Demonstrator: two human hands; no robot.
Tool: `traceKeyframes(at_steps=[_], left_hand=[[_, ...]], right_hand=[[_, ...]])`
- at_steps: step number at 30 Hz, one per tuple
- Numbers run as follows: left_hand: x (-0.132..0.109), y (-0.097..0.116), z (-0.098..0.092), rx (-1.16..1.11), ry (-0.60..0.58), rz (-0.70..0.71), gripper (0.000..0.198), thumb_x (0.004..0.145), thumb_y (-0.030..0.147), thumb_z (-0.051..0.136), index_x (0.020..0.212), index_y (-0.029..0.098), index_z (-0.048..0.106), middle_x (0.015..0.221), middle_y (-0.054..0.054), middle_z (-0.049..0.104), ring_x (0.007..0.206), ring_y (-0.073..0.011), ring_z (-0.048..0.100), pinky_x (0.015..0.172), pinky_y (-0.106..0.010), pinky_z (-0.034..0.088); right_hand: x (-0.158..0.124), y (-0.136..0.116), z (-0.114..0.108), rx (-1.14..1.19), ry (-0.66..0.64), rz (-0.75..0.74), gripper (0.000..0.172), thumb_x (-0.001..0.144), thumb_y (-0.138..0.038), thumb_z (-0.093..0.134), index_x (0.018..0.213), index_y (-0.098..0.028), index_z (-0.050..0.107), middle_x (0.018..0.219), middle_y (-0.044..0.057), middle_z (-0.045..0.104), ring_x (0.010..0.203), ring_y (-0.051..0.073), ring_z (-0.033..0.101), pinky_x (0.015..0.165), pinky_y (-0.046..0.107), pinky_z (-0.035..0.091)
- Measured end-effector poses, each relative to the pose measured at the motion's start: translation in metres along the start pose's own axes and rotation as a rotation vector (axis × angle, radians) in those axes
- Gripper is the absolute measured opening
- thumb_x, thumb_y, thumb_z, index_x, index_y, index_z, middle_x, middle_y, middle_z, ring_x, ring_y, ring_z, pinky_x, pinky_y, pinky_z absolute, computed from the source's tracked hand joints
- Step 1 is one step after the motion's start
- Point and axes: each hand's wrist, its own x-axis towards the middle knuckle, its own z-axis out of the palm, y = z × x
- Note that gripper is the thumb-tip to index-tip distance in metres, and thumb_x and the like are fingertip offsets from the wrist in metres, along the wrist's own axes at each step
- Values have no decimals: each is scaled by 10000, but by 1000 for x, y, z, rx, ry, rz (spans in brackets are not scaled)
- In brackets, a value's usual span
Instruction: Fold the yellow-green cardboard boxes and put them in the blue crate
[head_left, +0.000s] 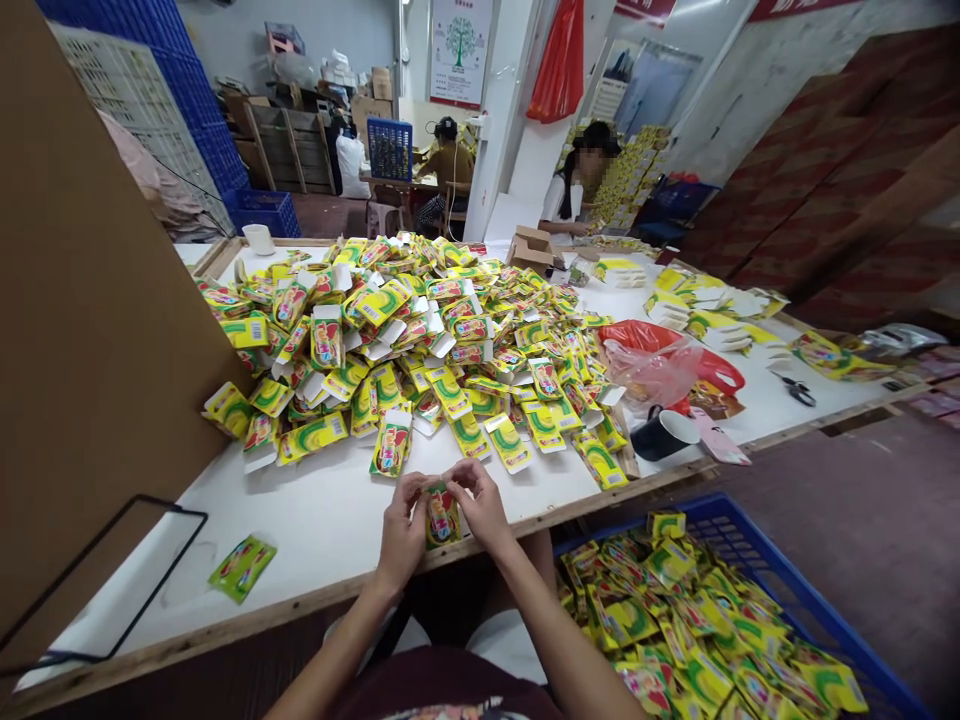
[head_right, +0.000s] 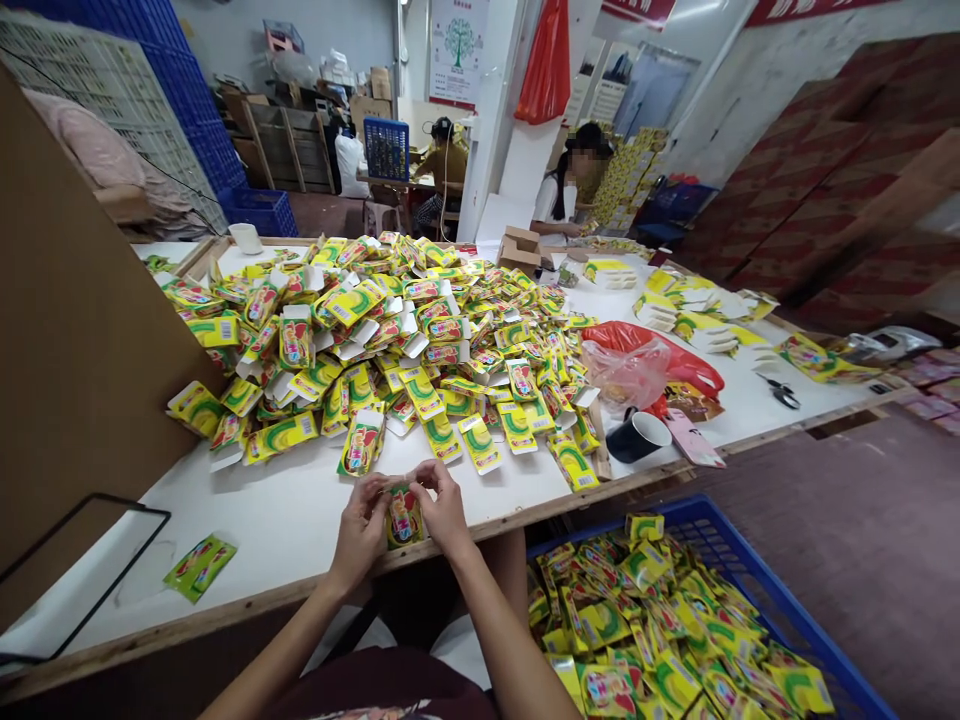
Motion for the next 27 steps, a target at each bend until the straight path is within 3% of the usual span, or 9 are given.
traceKeyframes(at_steps=[2,7,18,27], left_hand=[[-1,1,1,6,2,-4,205,851,267,469,996,197,598,1024,-58,651,986,-194,605,884,-329,469],[-2,10,-2,47,-45,-25,174,825,301,532,901,187,640,953,-52,680,923,-200,621,852,-318,478],[11,15,-6,88,-65,-83,224,810,353,557,906,175,653,823,-32,690,721,-163,624,692,-263,497],[14,8,-9,-99,-75,-218,214,765,329,602,848,148,682,831,-51,710,809,-192,642,753,-290,503]], right_hand=[[-1,-6,0,-25,-20,-29,172,807,-251,563,968,-210,606,864,32,652,823,167,615,774,302,499],[-4,-18,-3,-116,-96,-102,113,820,-270,578,838,-201,665,883,48,648,858,177,602,776,298,487],[9,-21,-5,-186,-106,-26,101,800,-233,576,816,-186,665,767,17,656,701,149,584,683,265,475],[5,-12,-5,-11,-154,52,160,820,-320,571,817,-180,649,737,4,630,690,137,576,651,243,458]])
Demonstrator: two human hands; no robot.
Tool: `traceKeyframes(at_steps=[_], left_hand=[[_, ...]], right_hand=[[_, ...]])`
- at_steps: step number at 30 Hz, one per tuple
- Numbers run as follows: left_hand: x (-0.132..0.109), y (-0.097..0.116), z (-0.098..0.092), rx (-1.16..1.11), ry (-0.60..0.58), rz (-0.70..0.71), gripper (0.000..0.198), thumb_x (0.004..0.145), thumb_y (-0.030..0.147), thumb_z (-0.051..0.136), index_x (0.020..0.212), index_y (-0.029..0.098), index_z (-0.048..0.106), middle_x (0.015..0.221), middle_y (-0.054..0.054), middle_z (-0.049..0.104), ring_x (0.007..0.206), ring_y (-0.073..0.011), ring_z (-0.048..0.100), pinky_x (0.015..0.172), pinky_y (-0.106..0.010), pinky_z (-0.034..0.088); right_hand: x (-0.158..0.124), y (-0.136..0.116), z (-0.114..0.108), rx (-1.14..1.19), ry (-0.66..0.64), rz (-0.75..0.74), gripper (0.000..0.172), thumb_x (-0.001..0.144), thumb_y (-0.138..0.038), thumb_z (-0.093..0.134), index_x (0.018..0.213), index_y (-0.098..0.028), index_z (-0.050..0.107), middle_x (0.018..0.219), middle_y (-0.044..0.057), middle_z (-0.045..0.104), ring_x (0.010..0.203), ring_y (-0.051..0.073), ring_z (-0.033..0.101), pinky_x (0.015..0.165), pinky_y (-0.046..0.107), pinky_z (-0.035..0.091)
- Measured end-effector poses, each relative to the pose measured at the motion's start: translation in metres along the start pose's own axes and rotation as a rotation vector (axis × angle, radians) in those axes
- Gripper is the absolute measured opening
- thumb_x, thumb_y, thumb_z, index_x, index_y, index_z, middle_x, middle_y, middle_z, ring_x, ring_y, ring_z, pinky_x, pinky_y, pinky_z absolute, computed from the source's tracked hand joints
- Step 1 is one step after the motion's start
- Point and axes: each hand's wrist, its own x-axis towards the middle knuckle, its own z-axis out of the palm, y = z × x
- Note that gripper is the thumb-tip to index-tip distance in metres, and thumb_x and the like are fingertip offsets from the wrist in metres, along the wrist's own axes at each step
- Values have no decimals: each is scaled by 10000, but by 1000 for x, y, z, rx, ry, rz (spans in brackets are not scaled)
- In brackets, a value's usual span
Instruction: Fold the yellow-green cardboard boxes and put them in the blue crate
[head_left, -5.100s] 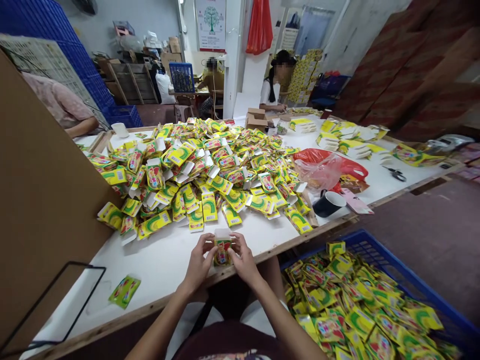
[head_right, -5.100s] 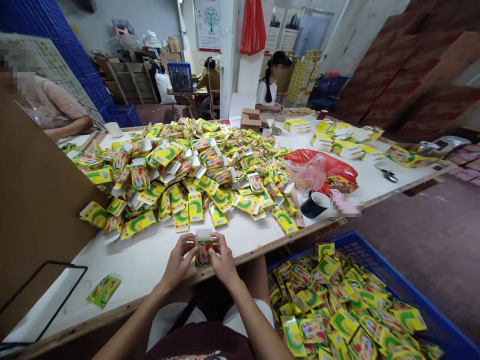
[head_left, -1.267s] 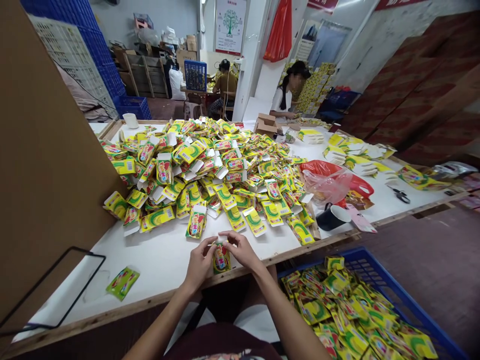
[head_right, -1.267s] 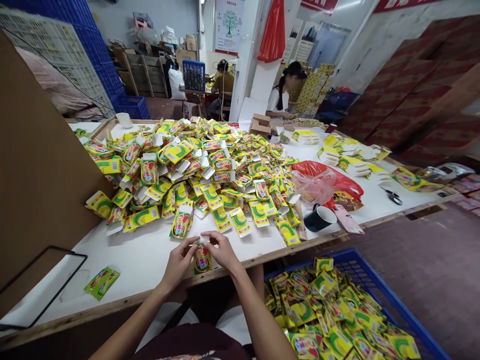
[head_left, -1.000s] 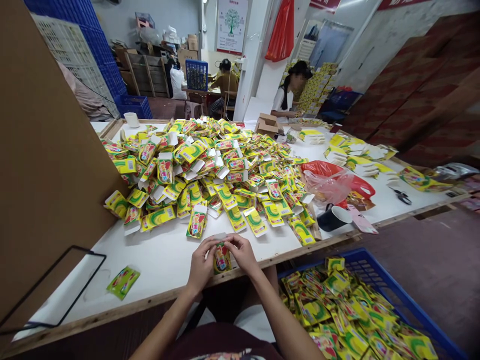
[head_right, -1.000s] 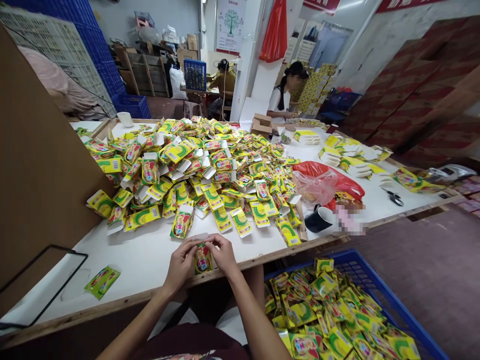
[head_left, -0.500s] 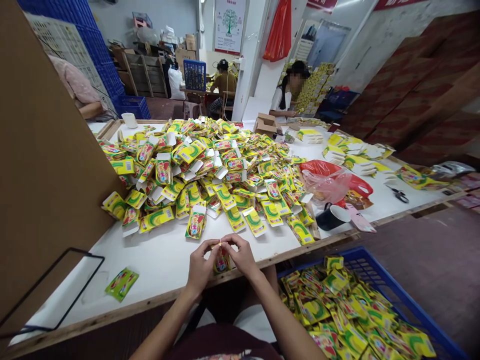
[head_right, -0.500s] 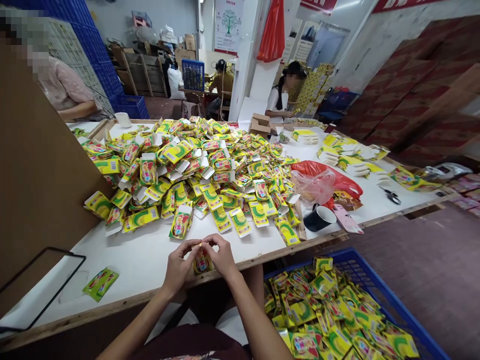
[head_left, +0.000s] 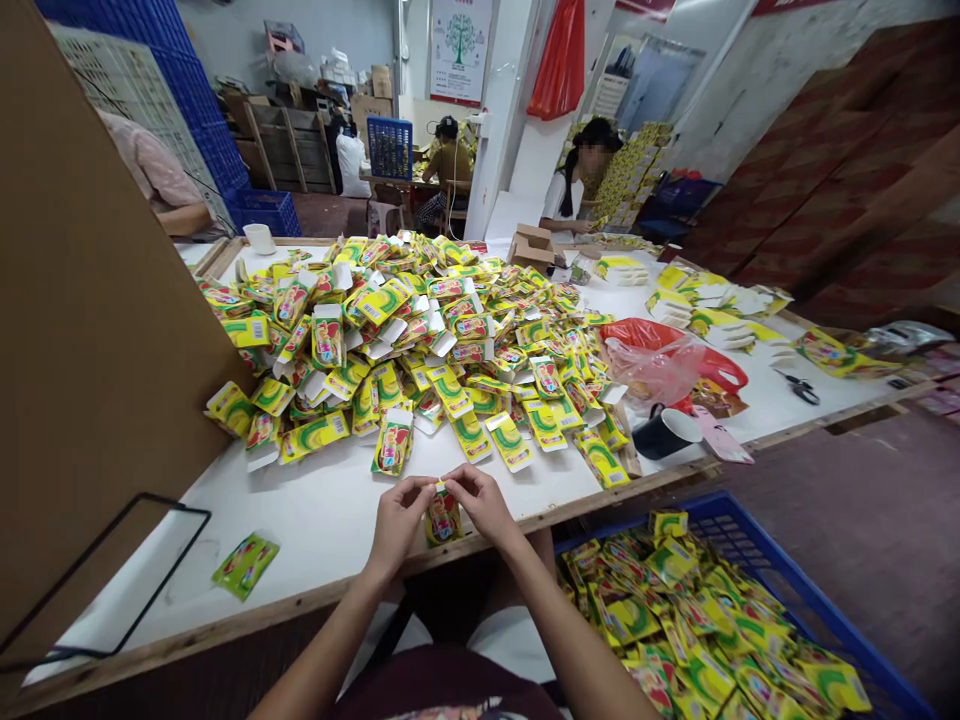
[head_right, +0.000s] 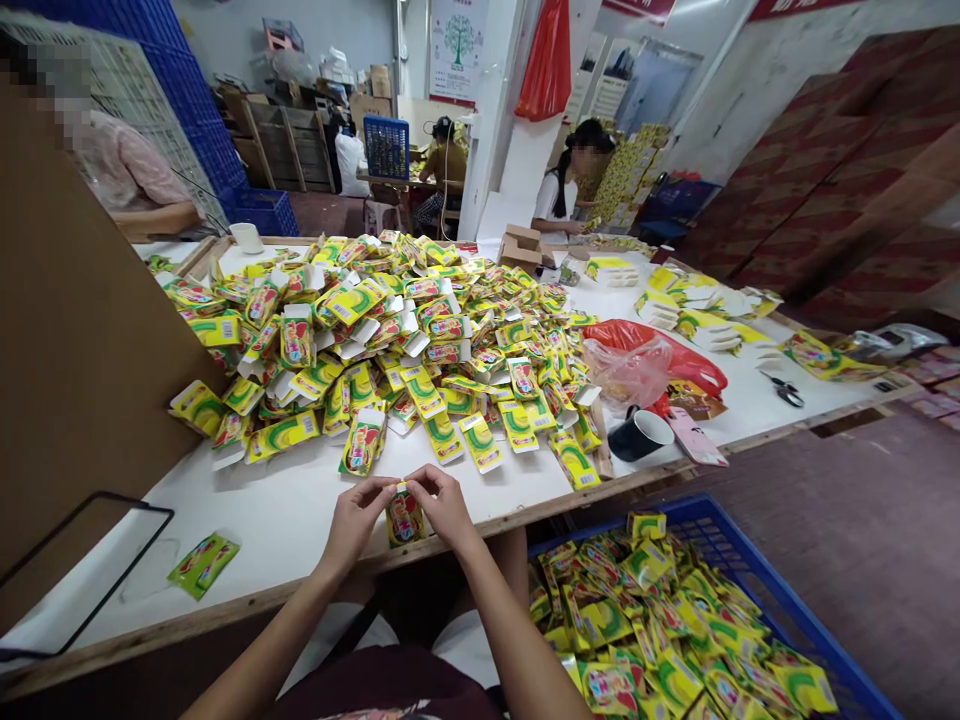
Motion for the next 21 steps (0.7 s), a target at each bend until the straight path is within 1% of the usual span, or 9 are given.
traceKeyframes(at_steps=[2,4,7,11,13,16,18,19,21], left_hand=[[5,1,-1,21,-15,-23,209,755,324,611,813,140,690,781,-52,709,760,-190,641,721,-288,504],[7,2,-2,49,-39,-11,212,760,321,607,825,140,695,783,-54,710,750,-190,640,715,-291,503],[3,-1,-4,75,-52,32,223,787,325,586,878,155,698,860,-59,715,817,-198,643,770,-306,498],[-10,-10,-2,37,-69,43,222,799,321,579,929,170,678,962,-63,703,913,-206,638,838,-322,491],[-16,-13,3,0,-65,45,246,802,314,577,999,178,635,1025,-65,683,949,-205,633,858,-330,490],[-20,-13,11,-41,-56,50,362,819,312,556,1160,203,504,1042,-62,660,947,-195,635,852,-345,499],[-15,-12,9,14,-24,94,427,825,315,548,1224,218,430,1062,-67,636,977,-198,620,853,-357,495],[-9,-11,5,84,26,136,433,824,319,548,1227,219,423,1098,-77,614,1019,-207,598,872,-368,482],[10,-11,-10,287,193,230,439,808,331,563,1210,209,436,1185,-103,555,1121,-239,526,935,-410,429]], right_hand=[[1,1,0,15,11,14,169,816,-332,578,807,-180,649,726,0,628,676,136,573,646,246,456],[2,2,0,26,21,24,171,808,-337,587,789,-179,650,718,0,628,671,139,575,647,251,458],[-1,5,-2,56,30,27,176,806,-341,587,785,-180,657,728,9,641,702,153,594,671,267,471],[-10,11,2,108,32,20,149,784,-316,613,854,-193,658,809,23,669,763,169,622,708,285,492],[-12,12,8,108,53,17,136,775,-296,621,861,-195,652,830,26,673,777,172,628,724,291,498],[-16,6,12,50,121,11,132,783,-288,603,863,-193,648,843,37,677,787,181,630,740,303,502],[-24,-5,-1,-49,185,-5,160,804,-301,568,893,-195,649,869,50,677,811,191,626,750,310,499],[-31,-12,-15,-123,230,-10,180,819,-309,541,911,-198,648,887,56,675,828,196,623,758,316,494],[-51,-28,-58,-329,335,1,216,839,-326,495,927,-203,648,926,67,671,869,211,612,795,339,474]])
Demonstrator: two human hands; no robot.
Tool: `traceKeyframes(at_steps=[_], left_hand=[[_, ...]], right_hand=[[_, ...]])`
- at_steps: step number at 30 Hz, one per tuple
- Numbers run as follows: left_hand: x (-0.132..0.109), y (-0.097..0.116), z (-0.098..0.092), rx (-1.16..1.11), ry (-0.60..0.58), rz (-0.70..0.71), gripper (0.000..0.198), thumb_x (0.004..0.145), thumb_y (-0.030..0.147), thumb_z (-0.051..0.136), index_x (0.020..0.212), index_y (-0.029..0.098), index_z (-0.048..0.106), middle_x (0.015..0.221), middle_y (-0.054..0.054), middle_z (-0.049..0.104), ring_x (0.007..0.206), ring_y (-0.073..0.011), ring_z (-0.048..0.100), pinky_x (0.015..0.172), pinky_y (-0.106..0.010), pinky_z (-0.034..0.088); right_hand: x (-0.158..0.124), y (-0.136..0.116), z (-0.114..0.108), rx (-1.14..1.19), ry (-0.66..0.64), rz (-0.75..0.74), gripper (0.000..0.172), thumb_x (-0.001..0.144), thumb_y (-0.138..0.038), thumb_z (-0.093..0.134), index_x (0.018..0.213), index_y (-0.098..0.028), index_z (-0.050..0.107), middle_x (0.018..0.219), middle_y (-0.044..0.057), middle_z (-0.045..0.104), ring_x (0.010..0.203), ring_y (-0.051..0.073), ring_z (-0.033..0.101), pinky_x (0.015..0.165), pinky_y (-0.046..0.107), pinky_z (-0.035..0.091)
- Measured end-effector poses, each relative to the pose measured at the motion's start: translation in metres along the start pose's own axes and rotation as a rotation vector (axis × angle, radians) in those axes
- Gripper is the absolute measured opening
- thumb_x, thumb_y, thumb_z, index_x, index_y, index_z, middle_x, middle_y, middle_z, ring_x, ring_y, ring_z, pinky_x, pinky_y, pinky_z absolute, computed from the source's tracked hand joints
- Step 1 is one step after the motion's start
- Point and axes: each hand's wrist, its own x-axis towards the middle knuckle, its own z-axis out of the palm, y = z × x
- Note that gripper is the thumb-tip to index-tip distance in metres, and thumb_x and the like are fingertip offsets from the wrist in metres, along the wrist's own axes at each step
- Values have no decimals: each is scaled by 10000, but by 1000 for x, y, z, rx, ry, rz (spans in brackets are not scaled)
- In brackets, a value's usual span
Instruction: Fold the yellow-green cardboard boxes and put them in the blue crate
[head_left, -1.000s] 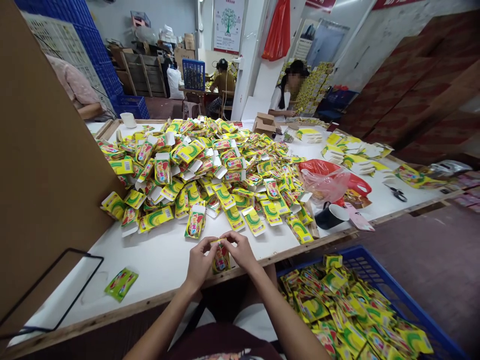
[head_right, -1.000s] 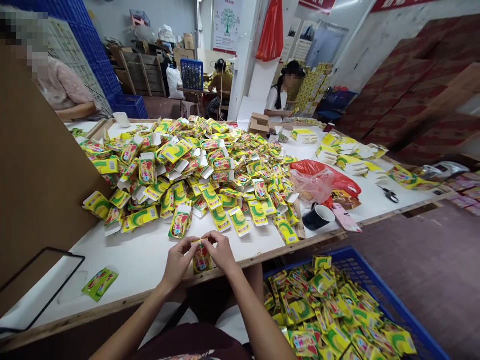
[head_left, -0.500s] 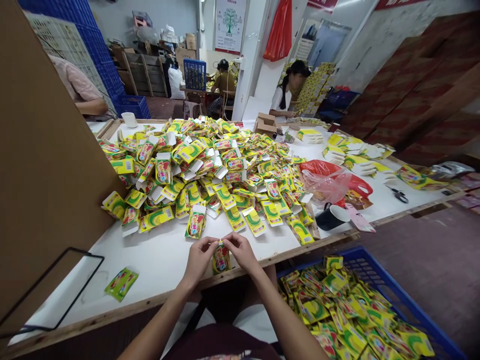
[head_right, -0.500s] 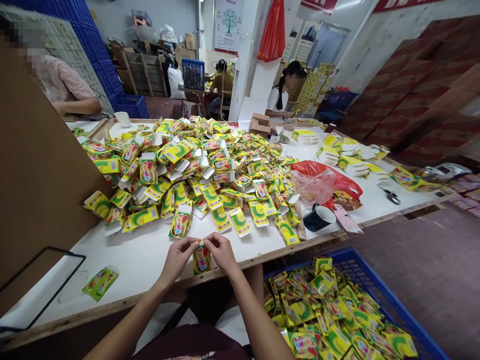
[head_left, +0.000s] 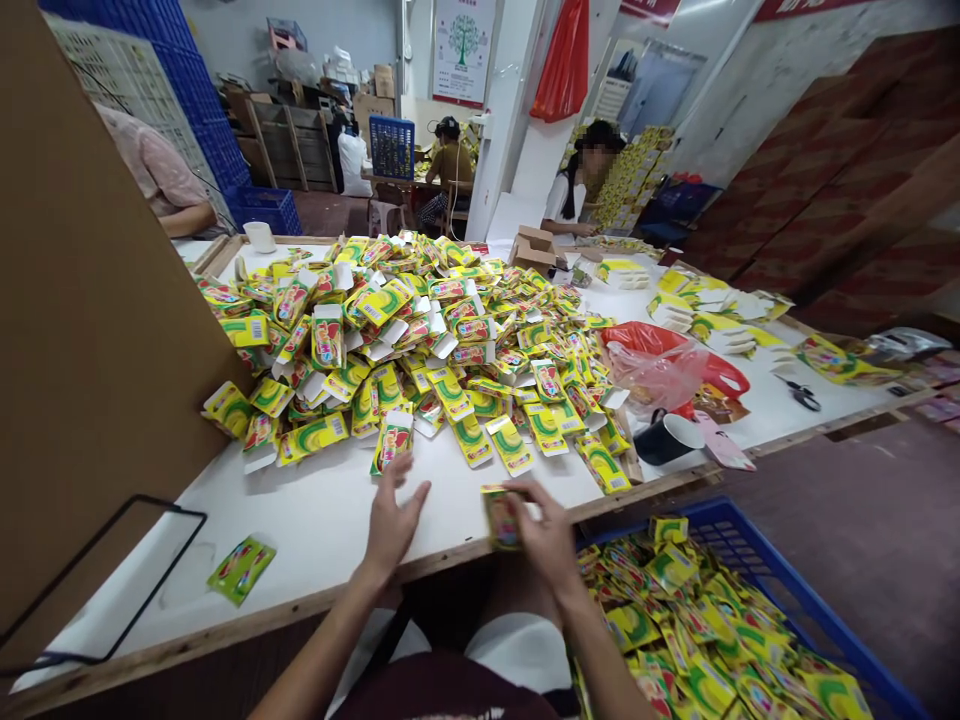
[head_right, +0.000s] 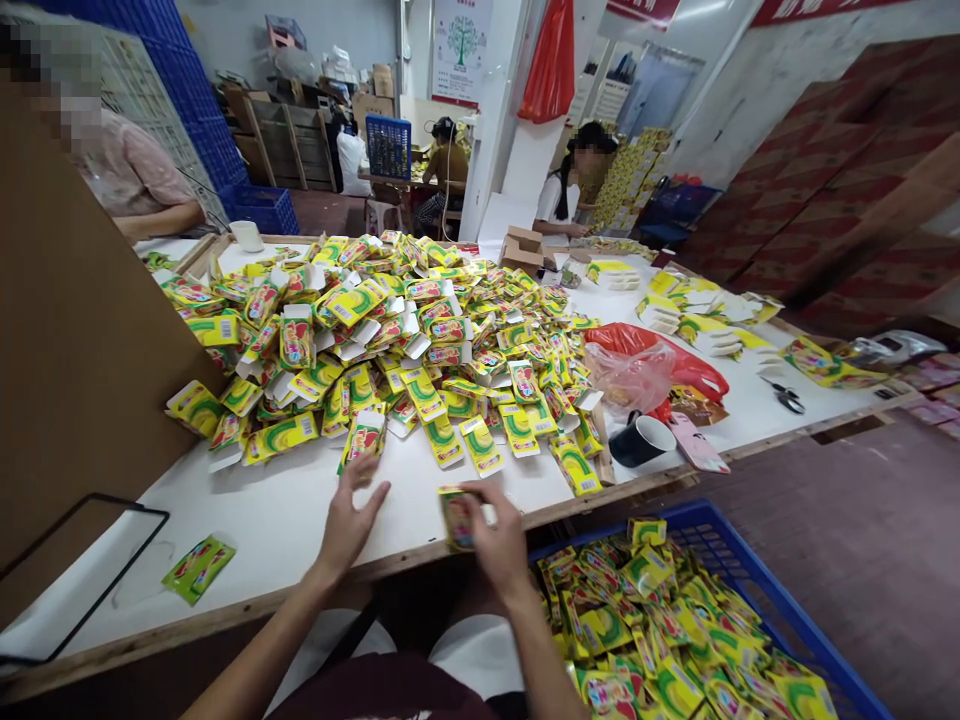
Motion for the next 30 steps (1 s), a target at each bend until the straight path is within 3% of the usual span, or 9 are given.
traceKeyframes(at_steps=[2,4,6,8,14,17,22,26,30], left_hand=[[24,-12,-12,231,136,33,472,772,344,595,1190,184,446,1205,-132,528,1165,-283,476,973,-464,374],[46,-22,-19,377,152,-23,522,729,347,628,1179,164,435,1164,-150,547,1125,-317,494,935,-496,384],[59,-27,-20,381,86,-121,544,716,334,633,1181,167,406,1078,-136,587,1011,-308,563,849,-475,438],[58,-25,-14,262,8,-205,536,733,319,609,1192,184,366,945,-86,613,858,-258,617,764,-418,479],[3,4,3,-297,-213,-208,493,801,319,531,1228,272,289,936,-14,564,767,-144,631,653,-273,520],[-19,12,-1,-345,-308,-167,473,814,292,524,1244,285,327,979,-16,544,810,-136,629,696,-271,521],[-24,7,-14,-293,-391,-193,353,809,314,536,1144,232,462,962,-25,581,730,-136,626,644,-257,516],[-14,0,-13,-255,-228,-133,193,811,326,535,935,179,558,941,-50,624,864,-174,620,781,-301,501],[-5,0,-11,-336,-179,-82,216,795,281,560,989,191,529,913,-39,630,899,-172,614,835,-326,484]], right_hand=[[-5,6,-60,-283,60,32,221,817,-356,506,865,-205,660,917,77,671,882,238,602,832,381,444],[-10,16,-109,-511,103,102,242,757,-409,547,761,-202,671,839,92,674,841,275,602,820,424,433],[-16,23,-129,-539,125,179,262,732,-438,557,767,-203,670,829,94,678,823,282,610,798,426,444],[-20,23,-112,-387,123,216,270,749,-438,545,816,-201,656,852,89,683,823,266,621,786,401,463],[-10,7,36,264,-42,156,252,790,-349,572,998,-208,559,1037,90,638,881,211,628,777,339,504],[-1,7,80,463,-102,106,359,785,-302,594,1120,-241,481,1100,71,609,900,184,630,793,324,506],[7,11,94,403,-247,24,161,815,-289,553,935,-197,607,883,42,664,807,178,621,756,306,500],[15,6,96,255,-266,-43,167,834,-281,523,756,-184,634,765,32,650,746,174,594,713,290,482],[17,0,101,312,-174,-49,119,822,-237,536,909,-191,602,799,20,639,754,163,601,711,277,483]])
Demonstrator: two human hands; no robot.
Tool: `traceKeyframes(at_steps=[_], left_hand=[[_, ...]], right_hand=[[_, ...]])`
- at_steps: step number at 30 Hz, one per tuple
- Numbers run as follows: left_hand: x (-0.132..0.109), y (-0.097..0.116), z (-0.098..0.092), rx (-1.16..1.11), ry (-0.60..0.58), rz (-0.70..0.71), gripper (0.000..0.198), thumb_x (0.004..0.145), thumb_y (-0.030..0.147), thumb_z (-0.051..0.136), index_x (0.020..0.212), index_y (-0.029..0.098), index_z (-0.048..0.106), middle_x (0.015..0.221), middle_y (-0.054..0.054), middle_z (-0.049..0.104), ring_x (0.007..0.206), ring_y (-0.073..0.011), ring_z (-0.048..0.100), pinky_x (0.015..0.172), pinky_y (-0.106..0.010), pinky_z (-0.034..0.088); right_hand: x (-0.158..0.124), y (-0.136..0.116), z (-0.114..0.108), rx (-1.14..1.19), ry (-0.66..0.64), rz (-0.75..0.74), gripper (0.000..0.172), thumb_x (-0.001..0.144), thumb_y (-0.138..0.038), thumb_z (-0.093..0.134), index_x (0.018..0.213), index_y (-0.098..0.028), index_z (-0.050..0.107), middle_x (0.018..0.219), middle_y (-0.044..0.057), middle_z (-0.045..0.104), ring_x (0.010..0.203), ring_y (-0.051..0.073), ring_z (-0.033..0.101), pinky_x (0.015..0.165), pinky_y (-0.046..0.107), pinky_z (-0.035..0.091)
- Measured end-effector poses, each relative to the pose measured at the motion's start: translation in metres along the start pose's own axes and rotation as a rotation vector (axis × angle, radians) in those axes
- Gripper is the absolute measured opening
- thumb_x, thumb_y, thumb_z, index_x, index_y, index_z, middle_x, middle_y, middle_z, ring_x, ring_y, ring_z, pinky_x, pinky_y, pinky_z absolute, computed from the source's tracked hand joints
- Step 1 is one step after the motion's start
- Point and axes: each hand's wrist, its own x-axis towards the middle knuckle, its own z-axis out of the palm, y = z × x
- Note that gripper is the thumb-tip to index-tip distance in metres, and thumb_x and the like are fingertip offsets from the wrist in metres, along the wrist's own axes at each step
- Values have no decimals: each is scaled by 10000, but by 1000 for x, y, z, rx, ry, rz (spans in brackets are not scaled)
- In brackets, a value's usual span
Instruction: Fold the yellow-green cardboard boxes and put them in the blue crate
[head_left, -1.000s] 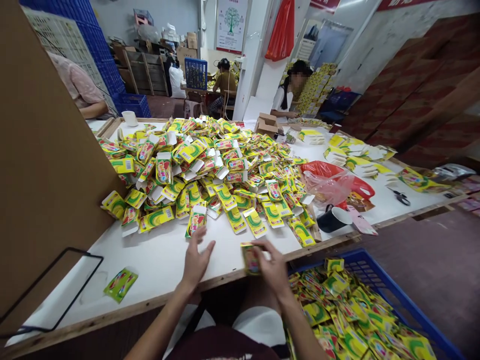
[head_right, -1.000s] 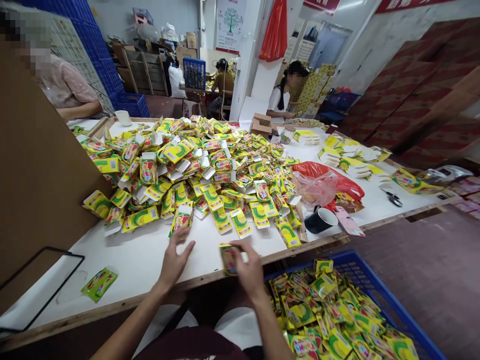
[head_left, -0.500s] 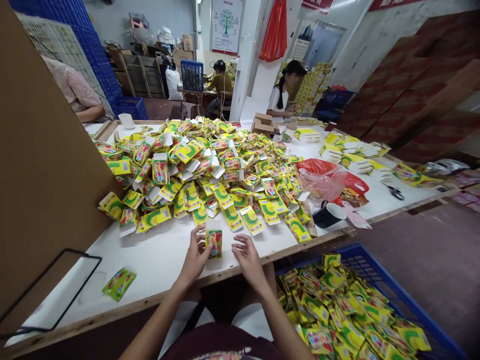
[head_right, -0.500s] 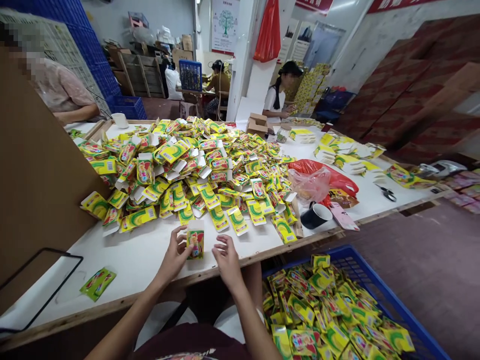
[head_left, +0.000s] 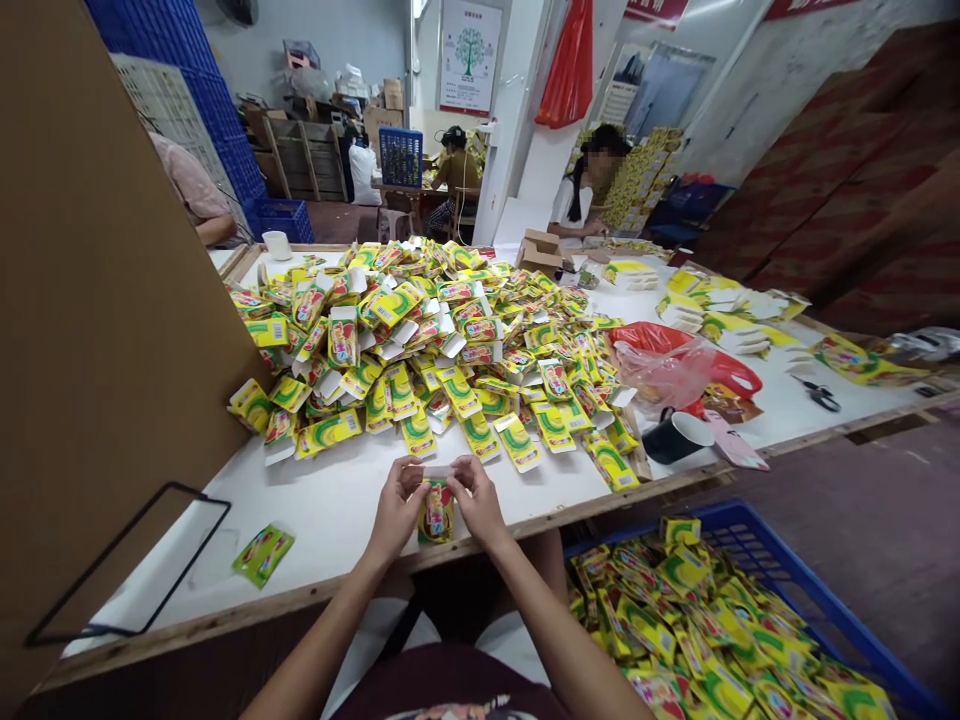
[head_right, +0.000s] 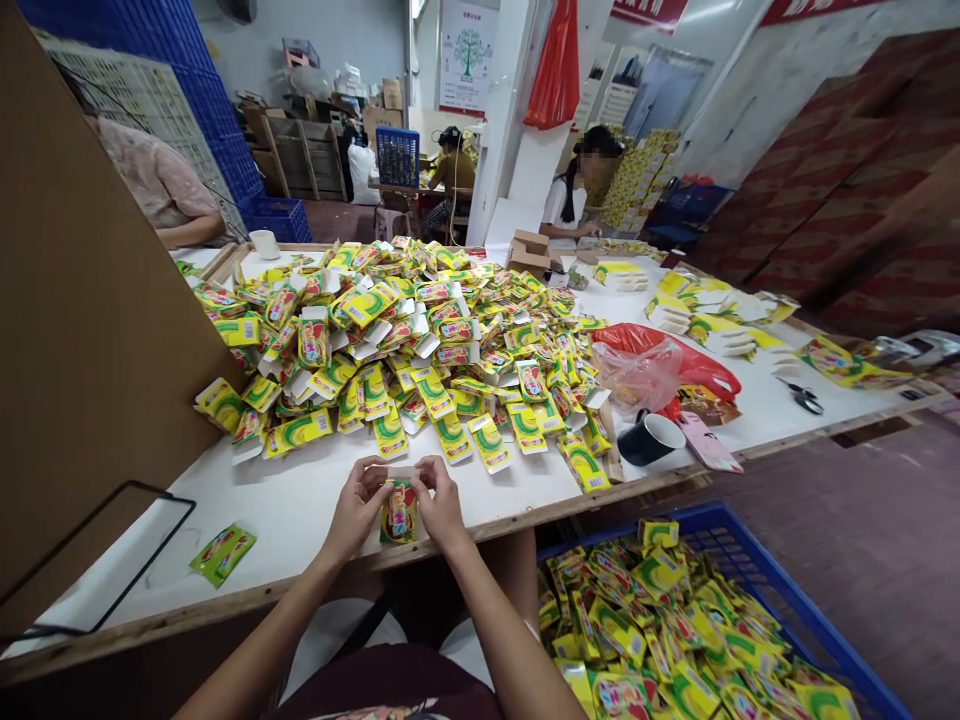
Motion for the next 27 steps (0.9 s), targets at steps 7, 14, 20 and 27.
traceKeyframes(at_steps=[7,14,20,27], left_hand=[[-15,9,-1,179,5,32,158,811,307,551,870,175,616,869,-46,637,845,-178,599,765,-288,483],[-13,13,3,187,110,-14,178,817,326,540,843,166,615,780,-24,644,727,-155,591,682,-258,475],[-18,4,-2,140,67,-12,200,809,347,554,839,174,651,847,-42,663,826,-181,612,755,-288,489],[-6,5,-4,244,-26,105,237,861,321,473,939,193,656,975,-69,664,949,-202,604,854,-335,470]], right_hand=[[-10,-13,3,-76,-96,-87,142,845,-275,539,854,-185,648,856,43,650,804,165,600,727,273,476],[-1,-15,10,-138,-40,-57,158,848,-285,521,809,-177,630,734,18,646,672,145,585,645,255,464],[-5,-13,7,-83,-104,-31,146,839,-291,538,817,-192,643,763,17,666,707,156,610,680,270,491],[-20,-22,-13,-139,19,-24,157,841,-285,511,839,-199,641,817,43,678,784,193,620,729,303,489]])
